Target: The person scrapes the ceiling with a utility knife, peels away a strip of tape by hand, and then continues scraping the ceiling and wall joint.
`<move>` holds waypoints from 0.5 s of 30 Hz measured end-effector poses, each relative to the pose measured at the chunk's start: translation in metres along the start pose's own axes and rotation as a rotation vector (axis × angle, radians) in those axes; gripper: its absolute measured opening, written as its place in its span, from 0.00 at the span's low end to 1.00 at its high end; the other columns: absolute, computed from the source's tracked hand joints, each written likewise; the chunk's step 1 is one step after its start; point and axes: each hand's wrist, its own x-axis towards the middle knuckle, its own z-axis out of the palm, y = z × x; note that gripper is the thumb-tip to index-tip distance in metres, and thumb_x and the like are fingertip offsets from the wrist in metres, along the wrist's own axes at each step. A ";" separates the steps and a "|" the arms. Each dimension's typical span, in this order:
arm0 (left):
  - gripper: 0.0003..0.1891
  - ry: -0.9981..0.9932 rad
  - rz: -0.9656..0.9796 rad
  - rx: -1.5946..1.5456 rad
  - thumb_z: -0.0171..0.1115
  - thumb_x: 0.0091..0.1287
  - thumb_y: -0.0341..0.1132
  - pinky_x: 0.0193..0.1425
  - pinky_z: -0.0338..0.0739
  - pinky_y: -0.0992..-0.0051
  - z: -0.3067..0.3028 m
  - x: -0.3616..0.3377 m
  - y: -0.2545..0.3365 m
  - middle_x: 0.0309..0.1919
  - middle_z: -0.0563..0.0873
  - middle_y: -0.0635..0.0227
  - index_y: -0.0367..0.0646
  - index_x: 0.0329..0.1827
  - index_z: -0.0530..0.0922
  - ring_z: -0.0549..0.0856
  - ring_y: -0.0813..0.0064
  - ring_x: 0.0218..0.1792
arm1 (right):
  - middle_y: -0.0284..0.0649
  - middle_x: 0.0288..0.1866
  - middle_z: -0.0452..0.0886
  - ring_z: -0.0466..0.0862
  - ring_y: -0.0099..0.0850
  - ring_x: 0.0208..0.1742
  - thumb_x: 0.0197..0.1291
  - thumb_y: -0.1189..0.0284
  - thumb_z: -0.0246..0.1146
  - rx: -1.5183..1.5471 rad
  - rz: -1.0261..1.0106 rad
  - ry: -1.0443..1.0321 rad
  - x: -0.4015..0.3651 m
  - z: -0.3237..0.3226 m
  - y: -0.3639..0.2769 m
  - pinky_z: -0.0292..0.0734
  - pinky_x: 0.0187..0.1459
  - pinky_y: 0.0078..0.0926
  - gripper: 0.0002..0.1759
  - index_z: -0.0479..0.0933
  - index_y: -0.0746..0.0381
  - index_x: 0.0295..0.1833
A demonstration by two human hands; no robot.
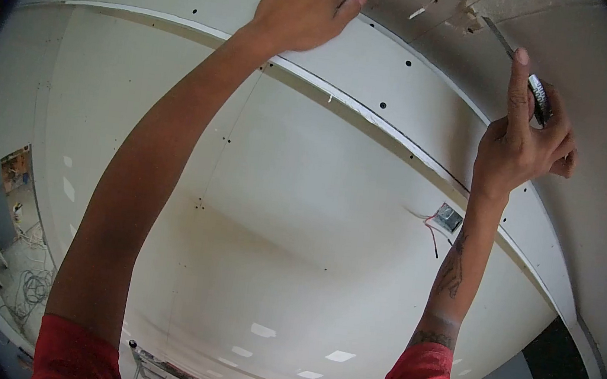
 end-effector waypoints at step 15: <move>0.36 -0.102 -0.078 -0.064 0.45 0.80 0.54 0.38 0.82 0.59 -0.008 0.000 0.004 0.14 0.83 0.56 0.41 0.16 0.83 0.83 0.56 0.19 | 0.23 0.50 0.86 0.77 0.24 0.50 0.60 0.68 0.75 0.094 0.017 0.168 0.005 0.029 0.000 0.55 0.55 0.36 0.31 0.82 0.21 0.63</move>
